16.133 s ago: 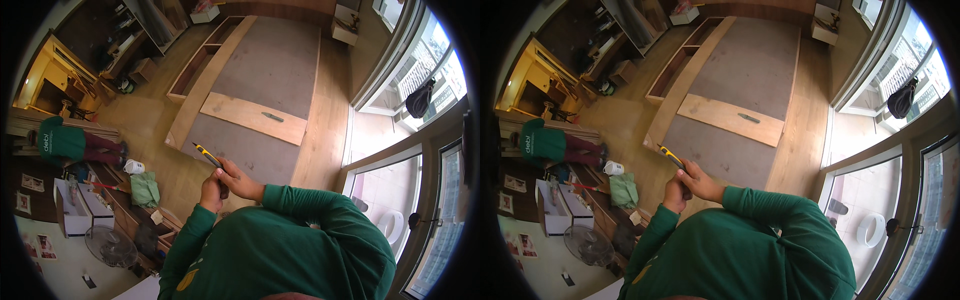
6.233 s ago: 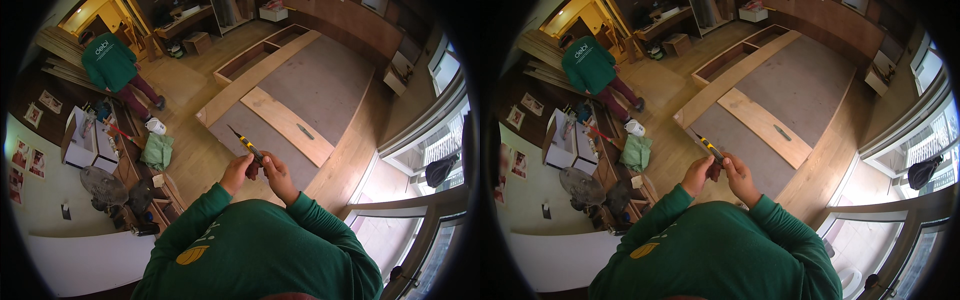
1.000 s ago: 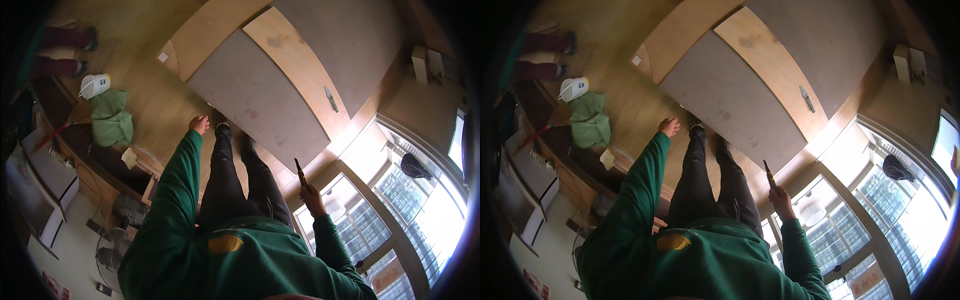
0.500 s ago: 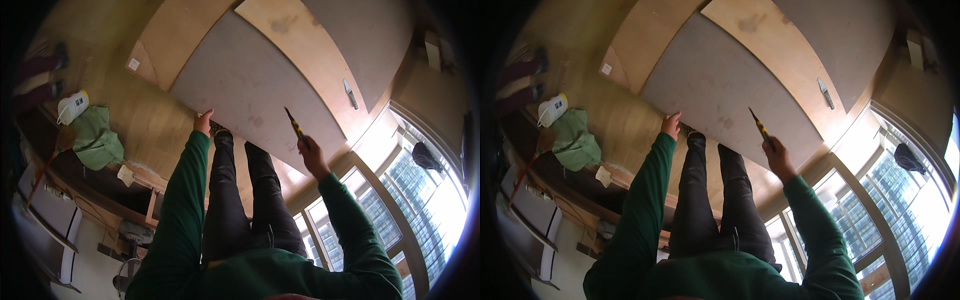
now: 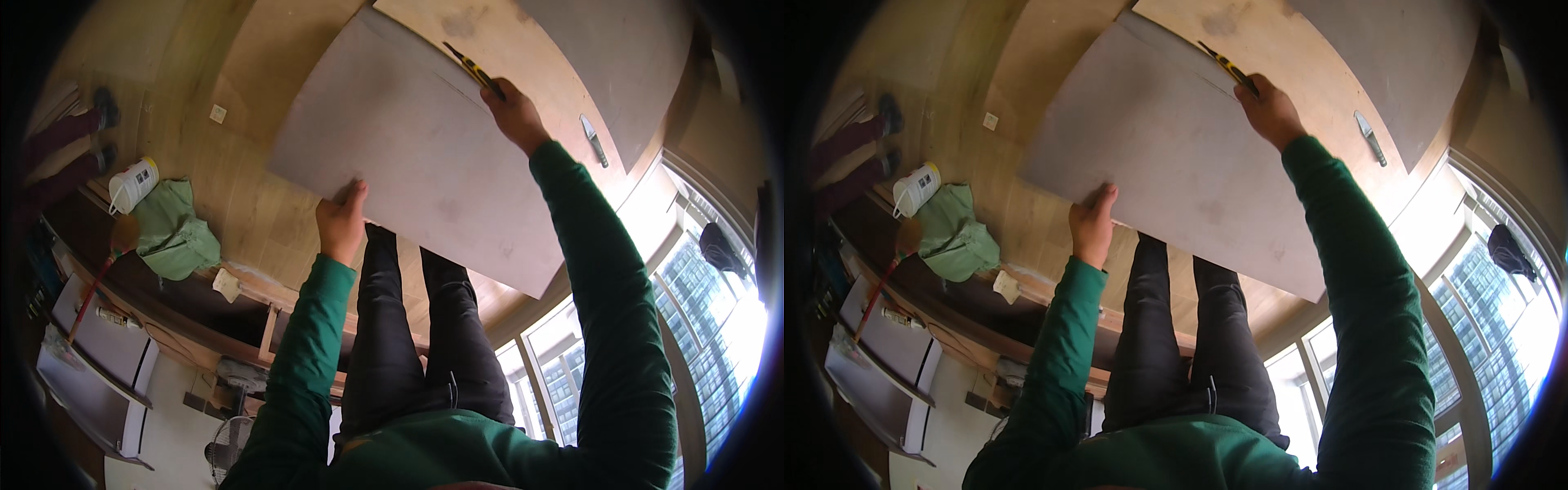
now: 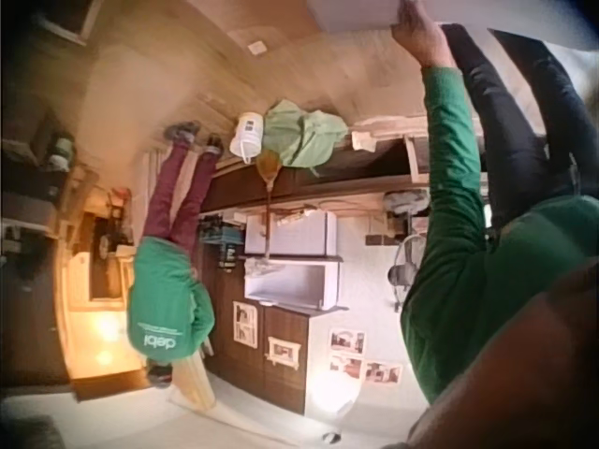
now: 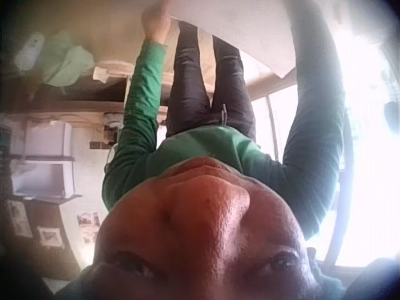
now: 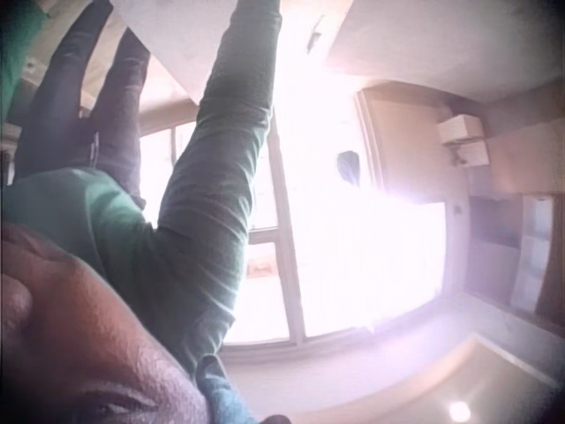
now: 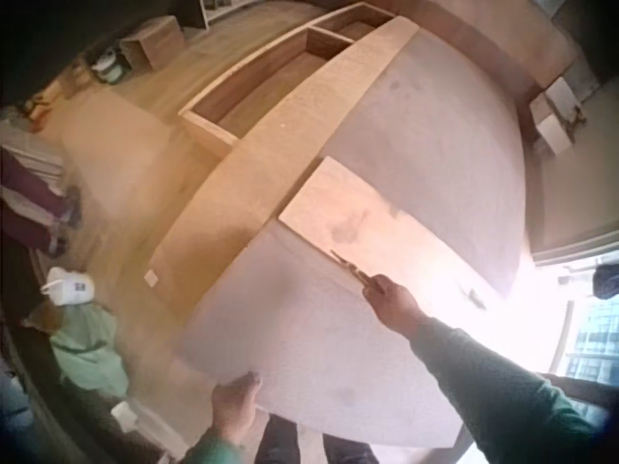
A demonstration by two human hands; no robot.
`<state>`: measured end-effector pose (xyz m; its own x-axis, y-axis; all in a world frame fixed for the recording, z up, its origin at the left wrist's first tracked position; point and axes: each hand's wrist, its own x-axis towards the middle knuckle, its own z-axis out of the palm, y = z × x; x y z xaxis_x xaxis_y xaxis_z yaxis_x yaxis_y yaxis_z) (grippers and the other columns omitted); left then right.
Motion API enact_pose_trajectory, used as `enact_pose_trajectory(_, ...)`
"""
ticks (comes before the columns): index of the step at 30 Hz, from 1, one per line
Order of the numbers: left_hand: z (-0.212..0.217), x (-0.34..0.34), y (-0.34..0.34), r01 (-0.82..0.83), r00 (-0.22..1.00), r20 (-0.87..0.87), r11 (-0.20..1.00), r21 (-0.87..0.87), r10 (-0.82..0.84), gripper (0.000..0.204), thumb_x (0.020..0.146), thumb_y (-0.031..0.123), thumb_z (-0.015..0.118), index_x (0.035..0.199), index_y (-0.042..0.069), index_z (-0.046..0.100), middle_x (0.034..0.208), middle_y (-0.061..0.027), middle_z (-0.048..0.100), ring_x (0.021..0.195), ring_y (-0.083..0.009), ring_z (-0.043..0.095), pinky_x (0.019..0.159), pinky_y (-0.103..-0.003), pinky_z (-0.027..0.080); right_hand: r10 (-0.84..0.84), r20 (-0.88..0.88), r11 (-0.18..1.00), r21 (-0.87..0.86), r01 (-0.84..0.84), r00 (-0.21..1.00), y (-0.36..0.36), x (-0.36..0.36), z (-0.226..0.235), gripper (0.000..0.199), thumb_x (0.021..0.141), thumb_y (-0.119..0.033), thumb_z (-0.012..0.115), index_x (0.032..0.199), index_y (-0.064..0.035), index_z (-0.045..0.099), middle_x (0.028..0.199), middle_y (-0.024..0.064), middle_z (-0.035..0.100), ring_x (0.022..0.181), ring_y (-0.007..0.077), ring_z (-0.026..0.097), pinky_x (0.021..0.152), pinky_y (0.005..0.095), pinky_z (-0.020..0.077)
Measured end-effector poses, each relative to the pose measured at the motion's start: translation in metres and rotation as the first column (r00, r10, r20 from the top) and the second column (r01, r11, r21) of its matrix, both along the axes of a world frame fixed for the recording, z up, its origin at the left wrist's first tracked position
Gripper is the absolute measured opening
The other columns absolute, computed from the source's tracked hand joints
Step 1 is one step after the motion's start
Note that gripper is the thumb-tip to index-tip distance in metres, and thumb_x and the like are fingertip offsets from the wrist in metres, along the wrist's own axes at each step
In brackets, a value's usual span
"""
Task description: The person uses a utility knife to cut a thin board placed on top of another surface and then carries the board away.
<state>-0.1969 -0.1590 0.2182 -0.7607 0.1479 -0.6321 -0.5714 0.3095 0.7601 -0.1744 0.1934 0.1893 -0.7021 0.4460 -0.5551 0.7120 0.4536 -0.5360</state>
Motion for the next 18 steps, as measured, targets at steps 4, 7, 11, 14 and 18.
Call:
enact_pose_trajectory(4, 0.07, -0.041, 0.065, -0.057, 0.972, 0.228, 0.998, 0.031, 0.048, 0.029, 0.088, 0.026, 0.071, 0.094, -0.001, 0.066, 0.077, -0.0057, 0.067, 0.056, -0.0154, 0.061, 0.052, -0.028, 0.049, -0.029, 0.071, 0.999, -0.035, 0.032, 0.997, 0.012, -0.013, 0.0, 0.038, 0.098, -0.04, 0.058, 0.118, -0.0074, 0.062, 0.088, 0.0145, 0.067, 0.084, 0.0295, 0.063, 0.078, 0.0391, 0.0499)
enact_pose_trajectory(7, 0.074, -0.055, 0.07, -0.205, 0.947, 0.268, 0.976, 0.08, 0.177, 0.028, 0.088, 0.027, 0.07, 0.089, 0.0, 0.064, 0.072, -0.0056, 0.064, 0.053, -0.0163, 0.06, 0.051, -0.029, 0.05, -0.002, 0.072, 0.999, -0.038, 0.005, 0.997, 0.007, -0.022, -0.007, 0.039, 0.098, -0.04, 0.057, 0.119, -0.0081, 0.063, 0.088, 0.0136, 0.067, 0.084, 0.0287, 0.063, 0.078, 0.0391, 0.0495)
enact_pose_trajectory(11, 0.051, -0.038, 0.05, -0.33, 0.908, 0.291, 0.942, 0.052, 0.302, 0.028, 0.089, 0.027, 0.07, 0.092, 0.0, 0.064, 0.073, -0.0055, 0.064, 0.054, -0.0153, 0.059, 0.05, -0.029, 0.049, 0.068, 0.069, 0.997, -0.047, -0.065, 0.995, 0.002, -0.03, -0.02, 0.038, 0.099, -0.042, 0.055, 0.117, -0.0098, 0.064, 0.089, 0.0135, 0.067, 0.084, 0.0294, 0.064, 0.078, 0.0398, 0.0495)
enact_pose_trajectory(14, 0.055, -0.029, 0.05, -0.351, 0.9, 0.274, 0.936, -0.002, 0.338, 0.027, 0.09, 0.026, 0.069, 0.091, 0.0, 0.063, 0.073, -0.005, 0.062, 0.054, -0.0139, 0.057, 0.051, -0.029, 0.05, 0.116, 0.124, 0.993, -0.045, -0.112, 0.985, 0.003, -0.038, -0.032, 0.036, 0.099, -0.041, 0.054, 0.115, -0.0104, 0.064, 0.093, 0.0156, 0.069, 0.087, 0.0334, 0.065, 0.08, 0.0417, 0.0503)
enact_pose_trajectory(18, 0.037, -0.019, 0.03, -0.213, 0.946, 0.225, 0.97, -0.119, 0.235, 0.024, 0.091, 0.024, 0.068, 0.093, 0.001, 0.063, 0.081, -0.0039, 0.063, 0.059, -0.0134, 0.057, 0.052, -0.03, 0.05, 0.217, 0.056, 0.975, 0.035, -0.219, 0.975, -0.002, -0.058, -0.052, 0.034, 0.099, -0.038, 0.053, 0.116, -0.0111, 0.064, 0.099, 0.0176, 0.07, 0.093, 0.0369, 0.066, 0.083, 0.0451, 0.0512)
